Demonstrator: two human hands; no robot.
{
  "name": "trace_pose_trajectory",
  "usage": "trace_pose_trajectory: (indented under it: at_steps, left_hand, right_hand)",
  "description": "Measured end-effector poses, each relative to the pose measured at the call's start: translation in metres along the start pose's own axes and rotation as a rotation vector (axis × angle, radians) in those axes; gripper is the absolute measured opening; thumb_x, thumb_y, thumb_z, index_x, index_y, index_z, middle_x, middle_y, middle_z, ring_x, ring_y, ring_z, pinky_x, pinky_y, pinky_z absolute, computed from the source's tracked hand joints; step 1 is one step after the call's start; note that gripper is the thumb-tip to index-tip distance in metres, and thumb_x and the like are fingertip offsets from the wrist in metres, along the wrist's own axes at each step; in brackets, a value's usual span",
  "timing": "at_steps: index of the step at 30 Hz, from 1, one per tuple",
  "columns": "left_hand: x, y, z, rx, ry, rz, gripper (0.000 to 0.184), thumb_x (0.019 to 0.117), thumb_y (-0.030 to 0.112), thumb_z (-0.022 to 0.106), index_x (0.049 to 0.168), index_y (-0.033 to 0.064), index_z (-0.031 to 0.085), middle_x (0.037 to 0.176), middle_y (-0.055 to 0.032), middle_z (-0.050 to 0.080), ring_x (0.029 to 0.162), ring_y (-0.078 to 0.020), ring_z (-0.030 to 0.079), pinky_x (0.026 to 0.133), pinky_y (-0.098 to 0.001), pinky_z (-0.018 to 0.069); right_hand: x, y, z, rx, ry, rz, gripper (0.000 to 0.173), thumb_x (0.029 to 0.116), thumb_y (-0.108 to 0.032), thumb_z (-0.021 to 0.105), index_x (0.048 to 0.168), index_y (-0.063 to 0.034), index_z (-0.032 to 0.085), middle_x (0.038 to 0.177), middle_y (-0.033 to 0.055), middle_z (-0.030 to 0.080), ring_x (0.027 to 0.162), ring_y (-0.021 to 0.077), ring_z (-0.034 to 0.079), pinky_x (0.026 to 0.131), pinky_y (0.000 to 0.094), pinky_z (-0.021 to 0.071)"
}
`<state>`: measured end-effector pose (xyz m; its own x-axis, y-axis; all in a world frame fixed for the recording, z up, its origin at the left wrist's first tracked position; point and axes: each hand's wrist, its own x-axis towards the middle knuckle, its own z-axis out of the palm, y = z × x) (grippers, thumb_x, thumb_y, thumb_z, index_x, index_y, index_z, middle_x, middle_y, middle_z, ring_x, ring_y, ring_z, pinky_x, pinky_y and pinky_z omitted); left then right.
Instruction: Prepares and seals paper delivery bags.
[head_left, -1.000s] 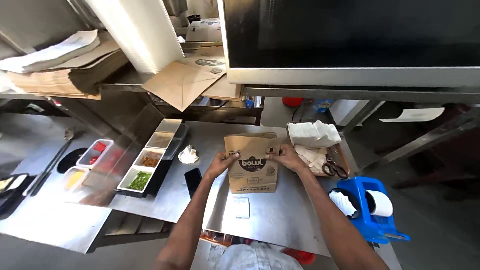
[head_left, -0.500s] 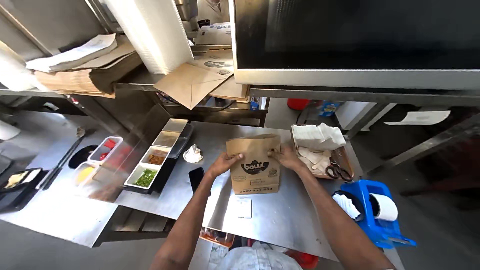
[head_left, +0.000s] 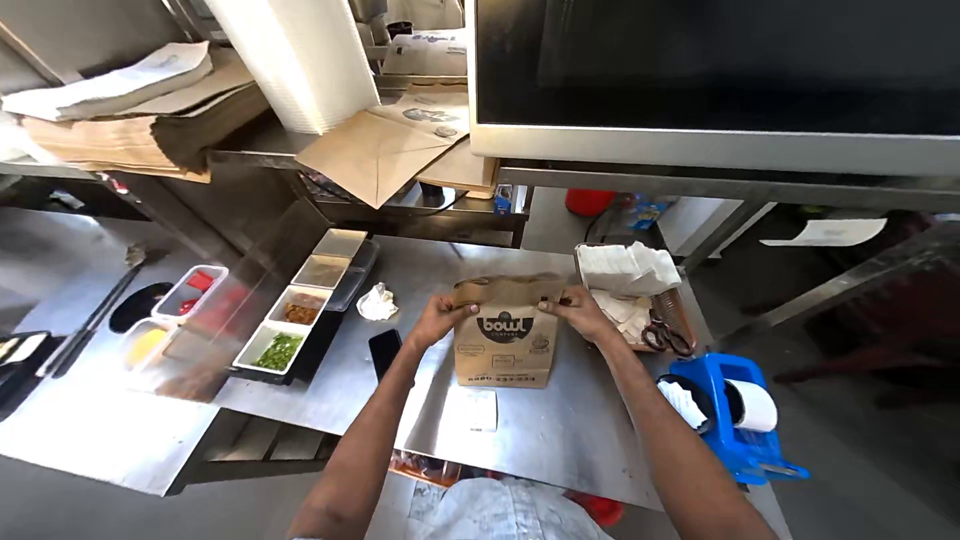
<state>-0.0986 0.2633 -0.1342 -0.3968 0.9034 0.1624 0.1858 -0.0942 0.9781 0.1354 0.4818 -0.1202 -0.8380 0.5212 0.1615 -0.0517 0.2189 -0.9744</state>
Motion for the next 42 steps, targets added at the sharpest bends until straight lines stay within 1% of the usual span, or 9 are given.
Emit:
trace_pose_trajectory:
  at_steps: [8, 12, 16, 21, 26, 31, 36, 40, 42]
  left_hand:
    - [-0.006, -0.029, -0.03, -0.142, -0.191, -0.133, 0.033, 0.089, 0.006, 0.045, 0.065, 0.0162, 0.066, 0.076, 0.0067, 0.068, 0.077, -0.0056, 0.064, 0.075, -0.0291, 0.0554]
    - [0.002, 0.047, -0.06, 0.187, -0.181, -0.167, 0.038, 0.0987, 0.001, 0.039, 0.103, 0.0007, 0.077, 0.134, -0.0088, 0.069, 0.129, -0.0241, 0.061, 0.111, -0.0472, 0.0473]
    - [0.048, 0.098, 0.007, 0.459, -0.133, -0.198, 0.034, 0.1082, 0.032, 0.051, 0.129, 0.0125, 0.071, 0.131, -0.0068, 0.07, 0.123, -0.0218, 0.064, 0.109, -0.0505, 0.0487]
    - [0.083, 0.055, 0.077, 0.667, -0.401, -0.192, 0.034, 0.0956, 0.044, 0.07, 0.088, 0.0124, 0.079, 0.079, -0.0074, 0.072, 0.076, -0.0243, 0.068, 0.074, -0.0572, 0.0549]
    - [0.083, 0.056, 0.088, 0.73, -0.393, -0.189, 0.031, 0.0961, 0.045, 0.069, 0.093, 0.017, 0.08, 0.087, -0.0052, 0.075, 0.086, -0.0249, 0.07, 0.08, -0.0617, 0.0539]
    - [0.067, 0.071, 0.073, 1.042, -0.408, -0.054, 0.032, 0.1008, 0.045, 0.062, 0.099, 0.0183, 0.079, 0.096, -0.0059, 0.076, 0.097, -0.027, 0.071, 0.092, -0.0592, 0.0526]
    - [0.027, 0.07, 0.019, 1.277, -0.384, 0.087, 0.03, 0.1016, 0.041, 0.062, 0.094, 0.0183, 0.08, 0.085, -0.0009, 0.077, 0.09, -0.0191, 0.074, 0.116, -0.053, 0.0417]
    - [0.022, 0.064, 0.015, 1.166, -0.355, 0.135, 0.025, 0.1003, 0.034, 0.066, 0.093, 0.0136, 0.079, 0.085, -0.005, 0.075, 0.084, -0.0242, 0.073, 0.084, -0.0537, 0.057]
    - [0.021, 0.054, 0.015, 1.084, -0.313, 0.135, 0.019, 0.0983, 0.027, 0.069, 0.095, 0.0113, 0.078, 0.089, -0.0063, 0.076, 0.086, -0.0242, 0.073, 0.083, -0.052, 0.0583]
  right_hand:
    - [0.0, 0.015, -0.004, -0.027, -0.148, -0.119, 0.029, 0.0862, 0.01, 0.048, 0.067, -0.0069, 0.063, 0.083, 0.0019, 0.064, 0.082, 0.0127, 0.061, 0.076, 0.0316, 0.0531]
    - [0.007, 0.014, -0.014, -0.078, -0.186, -0.137, 0.027, 0.0847, 0.006, 0.048, 0.064, -0.0059, 0.059, 0.086, 0.0041, 0.062, 0.087, 0.0138, 0.059, 0.08, 0.0321, 0.0517]
    - [0.015, 0.008, -0.008, -0.124, -0.179, -0.176, 0.023, 0.0846, 0.006, 0.048, 0.067, -0.003, 0.059, 0.089, 0.008, 0.061, 0.083, 0.0166, 0.06, 0.076, 0.0352, 0.0542]
    - [0.014, 0.01, -0.019, -0.182, -0.205, -0.19, 0.024, 0.087, 0.006, 0.052, 0.07, -0.0035, 0.066, 0.09, 0.0072, 0.065, 0.089, 0.0169, 0.061, 0.08, 0.0352, 0.0524]
    - [-0.01, 0.0, -0.036, 0.04, -0.123, 0.049, 0.042, 0.1003, -0.018, 0.046, 0.138, -0.0069, 0.062, 0.124, 0.0107, 0.071, 0.109, 0.0204, 0.068, 0.096, 0.0402, 0.0554]
    - [-0.009, 0.007, -0.027, -0.435, 0.023, -0.152, 0.011, 0.0942, -0.015, 0.072, 0.097, -0.007, 0.079, 0.092, 0.0051, 0.075, 0.088, 0.0137, 0.071, 0.087, 0.039, 0.0591]
    - [-0.021, 0.014, -0.039, -0.372, 0.105, -0.206, 0.009, 0.0927, -0.014, 0.074, 0.095, -0.0062, 0.078, 0.092, 0.0042, 0.075, 0.088, 0.0116, 0.071, 0.085, 0.0351, 0.0598]
    - [-0.018, 0.015, -0.037, -0.423, 0.13, -0.232, 0.01, 0.0926, -0.016, 0.074, 0.094, -0.0074, 0.078, 0.09, 0.004, 0.074, 0.087, 0.0127, 0.07, 0.083, 0.037, 0.0592]
    - [-0.017, 0.014, -0.034, -0.481, 0.092, -0.199, 0.013, 0.0893, -0.017, 0.078, 0.099, -0.0084, 0.077, 0.093, 0.0054, 0.074, 0.089, 0.0157, 0.07, 0.084, 0.0409, 0.0589]
